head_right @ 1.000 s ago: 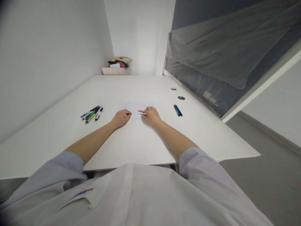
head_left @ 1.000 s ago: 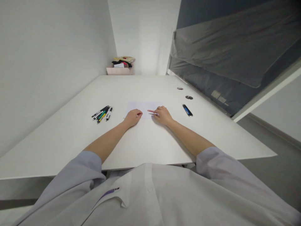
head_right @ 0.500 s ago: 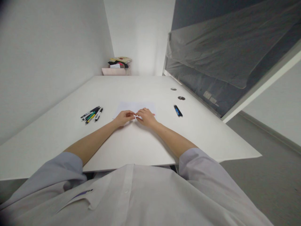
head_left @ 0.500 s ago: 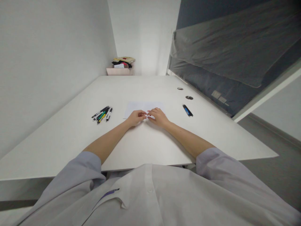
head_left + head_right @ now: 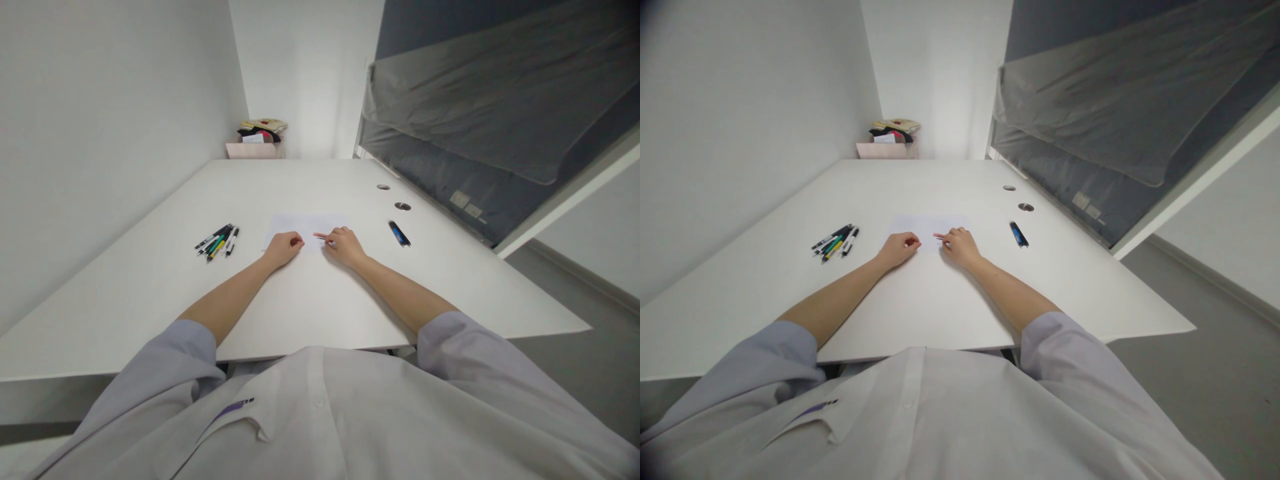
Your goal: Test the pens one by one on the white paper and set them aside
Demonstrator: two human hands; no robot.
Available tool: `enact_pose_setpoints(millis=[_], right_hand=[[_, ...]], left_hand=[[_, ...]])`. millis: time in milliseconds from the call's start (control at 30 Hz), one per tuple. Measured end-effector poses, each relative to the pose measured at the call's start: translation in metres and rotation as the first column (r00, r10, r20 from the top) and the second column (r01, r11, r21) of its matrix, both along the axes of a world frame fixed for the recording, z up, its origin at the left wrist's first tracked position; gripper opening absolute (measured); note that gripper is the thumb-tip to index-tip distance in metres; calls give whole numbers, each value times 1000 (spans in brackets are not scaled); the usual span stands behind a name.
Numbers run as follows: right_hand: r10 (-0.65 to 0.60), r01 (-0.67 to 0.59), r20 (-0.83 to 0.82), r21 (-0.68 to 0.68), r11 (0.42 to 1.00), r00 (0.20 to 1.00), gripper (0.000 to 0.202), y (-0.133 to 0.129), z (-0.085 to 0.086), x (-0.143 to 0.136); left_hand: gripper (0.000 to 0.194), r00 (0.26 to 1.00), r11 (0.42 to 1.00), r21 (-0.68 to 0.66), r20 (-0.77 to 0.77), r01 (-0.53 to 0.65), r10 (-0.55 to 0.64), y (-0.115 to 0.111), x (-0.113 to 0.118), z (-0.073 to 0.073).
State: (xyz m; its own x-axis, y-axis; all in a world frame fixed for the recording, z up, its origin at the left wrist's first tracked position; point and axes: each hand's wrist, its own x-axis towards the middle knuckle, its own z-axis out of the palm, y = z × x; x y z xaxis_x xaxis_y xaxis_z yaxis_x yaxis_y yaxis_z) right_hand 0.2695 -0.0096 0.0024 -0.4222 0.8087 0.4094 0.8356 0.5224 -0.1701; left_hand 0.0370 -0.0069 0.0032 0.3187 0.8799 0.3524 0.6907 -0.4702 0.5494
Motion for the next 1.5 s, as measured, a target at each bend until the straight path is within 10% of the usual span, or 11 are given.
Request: enact_pose_setpoints(millis=[1067,1500], right_hand=[[-78,80,26,-106,991,997,39,3,6,7],[-116,166,177,-300,940,977,62,11,3,30]], left_hand=[[53,892,985,103,-419,-142,172,0,-7,6],[71,795,981,-53,-594,-187,120,0,-12,1]])
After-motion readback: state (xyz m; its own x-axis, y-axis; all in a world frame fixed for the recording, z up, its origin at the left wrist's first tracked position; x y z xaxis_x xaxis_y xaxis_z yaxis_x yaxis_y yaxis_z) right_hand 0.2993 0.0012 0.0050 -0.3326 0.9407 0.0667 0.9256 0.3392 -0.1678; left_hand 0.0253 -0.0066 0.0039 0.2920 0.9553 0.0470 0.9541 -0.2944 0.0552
